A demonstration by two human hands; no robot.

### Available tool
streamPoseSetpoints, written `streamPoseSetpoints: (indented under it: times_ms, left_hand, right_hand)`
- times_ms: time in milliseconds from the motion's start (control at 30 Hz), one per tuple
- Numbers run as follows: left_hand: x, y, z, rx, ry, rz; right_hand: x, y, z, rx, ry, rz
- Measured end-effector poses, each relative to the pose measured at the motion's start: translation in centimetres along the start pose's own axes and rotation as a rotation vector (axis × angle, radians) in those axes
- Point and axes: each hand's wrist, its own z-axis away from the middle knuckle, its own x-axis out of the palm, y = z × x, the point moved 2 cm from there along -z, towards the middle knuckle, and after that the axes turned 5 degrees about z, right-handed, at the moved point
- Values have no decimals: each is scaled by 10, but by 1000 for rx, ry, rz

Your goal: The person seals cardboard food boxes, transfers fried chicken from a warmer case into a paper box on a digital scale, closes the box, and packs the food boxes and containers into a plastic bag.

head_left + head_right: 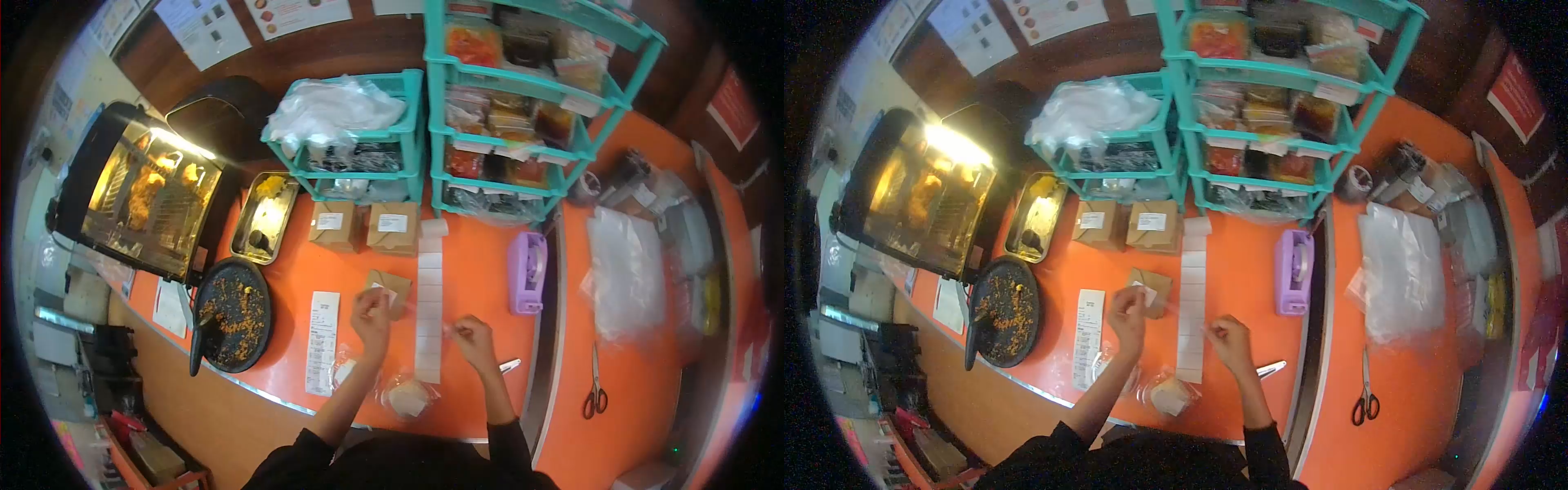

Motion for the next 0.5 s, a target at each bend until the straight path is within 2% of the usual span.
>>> streamPoseSetpoints:
  times_ms: [33,67,133,167,233,267,400,467,500]
  left_hand:
    - [-12,0,-14,3,11,1]
    - [-23,-3,-28,-51,108,-62]
    - [-41,-29,-42,-180,228,-117]
    - [-47,-48,-45,-187,235,-112]
    - [-52,-67,-49,-494,84,-72]
    - [-55,-73,-51,-548,77,-152]
    - [-61,-78,-58,-600,9,80]
    - [-63,-88,-55,-517,-53,-85]
    - [-63,-90,-54,-518,-59,-82]
  right_hand:
    - [24,-14,-18,9,-10,-153]
    - [41,-17,-31,4,-16,-150]
    - [71,-15,-51,-24,-41,130]
    - [83,-12,-55,-23,-47,138]
    - [100,-7,-57,-34,95,378]
    - [107,-3,-58,2,108,406]
    - [114,-12,-61,-28,207,539]
    - [112,-28,-63,-112,533,598]
    - [114,-26,-63,-109,538,601]
